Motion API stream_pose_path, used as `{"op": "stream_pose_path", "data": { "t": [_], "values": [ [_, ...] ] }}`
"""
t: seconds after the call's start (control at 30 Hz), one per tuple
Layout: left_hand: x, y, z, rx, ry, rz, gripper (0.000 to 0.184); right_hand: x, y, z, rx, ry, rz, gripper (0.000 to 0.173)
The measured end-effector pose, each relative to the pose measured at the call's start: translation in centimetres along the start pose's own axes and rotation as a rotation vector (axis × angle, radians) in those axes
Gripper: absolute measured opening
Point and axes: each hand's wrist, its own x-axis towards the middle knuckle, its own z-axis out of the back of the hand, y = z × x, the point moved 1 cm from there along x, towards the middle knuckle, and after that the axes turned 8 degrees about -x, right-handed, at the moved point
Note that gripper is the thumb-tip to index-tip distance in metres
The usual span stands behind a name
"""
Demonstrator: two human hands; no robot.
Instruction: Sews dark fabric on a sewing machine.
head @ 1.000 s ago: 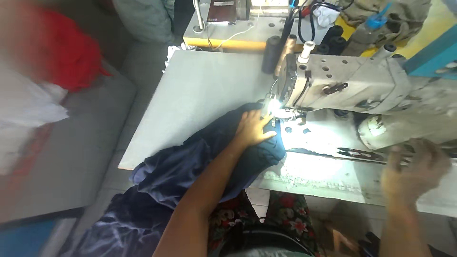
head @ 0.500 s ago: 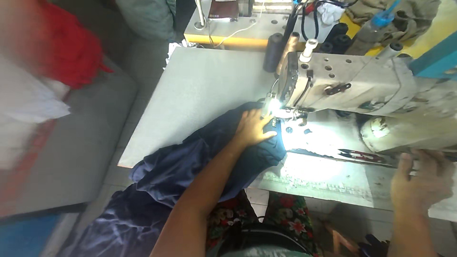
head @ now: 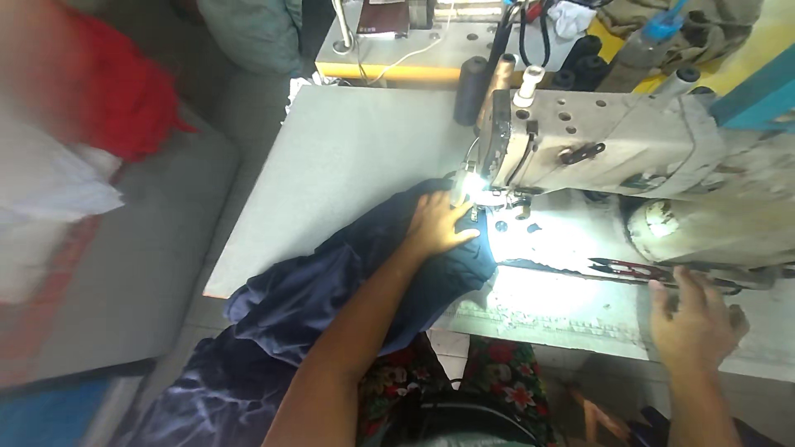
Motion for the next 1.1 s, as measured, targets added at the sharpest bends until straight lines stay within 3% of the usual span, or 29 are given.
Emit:
{"op": "stream_pose_path", "data": {
  "t": [0.6, 1.1],
  "values": [
    [0.2, 0.0, 0.2, 0.016, 0.044, 0.019, 0.066, 0.6, 0.9, 0.6, -0.022, -0.115, -0.054, 0.061],
    [0.5, -0.1, 0.6, 0.007, 0.055, 0.043, 0.065, 1.4, 0.8, -0.3, 0.024, -0.342, -0.049, 0.058]
  ]
}}
